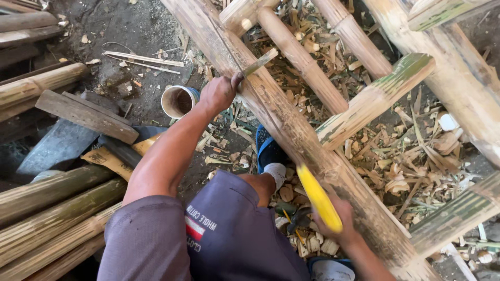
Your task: The person selects bamboo strips from a pile and moves to a bamboo frame. They cut the strips with a hand saw and hammer them into place on the frame to form a slatted structure.
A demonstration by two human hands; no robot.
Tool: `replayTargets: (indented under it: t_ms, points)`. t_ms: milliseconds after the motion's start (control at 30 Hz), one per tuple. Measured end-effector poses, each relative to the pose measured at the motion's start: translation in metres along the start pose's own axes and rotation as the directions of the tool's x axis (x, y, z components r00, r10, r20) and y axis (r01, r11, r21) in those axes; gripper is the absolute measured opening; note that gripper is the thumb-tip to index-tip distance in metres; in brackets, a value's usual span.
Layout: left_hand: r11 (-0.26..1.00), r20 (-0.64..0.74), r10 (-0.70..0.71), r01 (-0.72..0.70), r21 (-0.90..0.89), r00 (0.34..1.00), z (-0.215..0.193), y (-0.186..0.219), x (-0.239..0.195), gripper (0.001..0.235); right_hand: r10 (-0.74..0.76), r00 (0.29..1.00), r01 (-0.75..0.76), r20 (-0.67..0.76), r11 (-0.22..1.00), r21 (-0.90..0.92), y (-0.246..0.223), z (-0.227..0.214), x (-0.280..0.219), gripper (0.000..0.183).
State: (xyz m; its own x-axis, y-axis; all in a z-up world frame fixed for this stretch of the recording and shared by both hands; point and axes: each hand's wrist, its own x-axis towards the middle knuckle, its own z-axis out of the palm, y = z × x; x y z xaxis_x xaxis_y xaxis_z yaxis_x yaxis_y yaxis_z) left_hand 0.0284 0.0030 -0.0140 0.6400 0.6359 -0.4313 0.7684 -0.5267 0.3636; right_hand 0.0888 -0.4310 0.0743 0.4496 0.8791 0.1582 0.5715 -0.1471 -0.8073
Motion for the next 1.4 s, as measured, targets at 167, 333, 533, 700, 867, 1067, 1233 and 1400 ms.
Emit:
replayTargets:
  t_ms: [167, 333, 533, 700, 867, 1067, 1233, 1400]
  points:
    - [1.000, -0.034, -0.012, 0.012, 0.005, 0.999, -0.008, 0.004, 0.000, 0.078, 0.087, 0.994, -0.067, -0.062, 0.959, 0.275, 0.041, 0.074, 0.090, 0.009]
    - [1.000, -0.047, 0.023, -0.024, -0.018, 0.999, -0.014, 0.004, -0.004, 0.072, 0.019, 0.998, -0.015, -0.062, 0.998, 0.058, 0.025, 0.034, 0.017, 0.014]
    - [0.999, -0.039, 0.037, -0.038, -0.018, 0.999, -0.013, 0.007, -0.007, 0.071, -0.042, 0.992, 0.035, -0.117, 0.997, -0.068, 0.018, 0.020, -0.006, 0.017]
    - [0.978, 0.129, 0.206, -0.208, 0.003, 0.970, -0.006, -0.014, -0.002, 0.065, 0.106, 0.959, -0.088, -0.261, 0.993, 0.081, 0.021, 0.048, 0.059, 0.017]
    - [0.863, 0.080, 0.488, -0.468, -0.188, 0.869, 0.003, -0.029, 0.016, 0.040, 0.089, 0.951, -0.083, -0.296, 0.996, 0.032, 0.009, 0.024, 0.051, 0.018]
    - [0.858, 0.378, 0.249, -0.022, -0.512, 0.892, -0.007, -0.015, 0.022, 0.040, -0.016, 0.974, 0.010, -0.226, 1.000, -0.028, 0.006, 0.028, 0.029, 0.020]
    - [0.893, 0.426, 0.019, 0.176, -0.414, 0.905, -0.004, -0.015, 0.027, 0.042, 0.071, 0.986, -0.062, -0.153, 0.996, 0.062, 0.007, 0.039, 0.031, 0.011]
    - [0.991, 0.160, 0.124, -0.114, -0.071, 0.979, 0.010, -0.017, 0.033, 0.069, 0.112, 0.991, -0.106, -0.075, 0.991, 0.079, 0.008, 0.039, 0.026, 0.013]
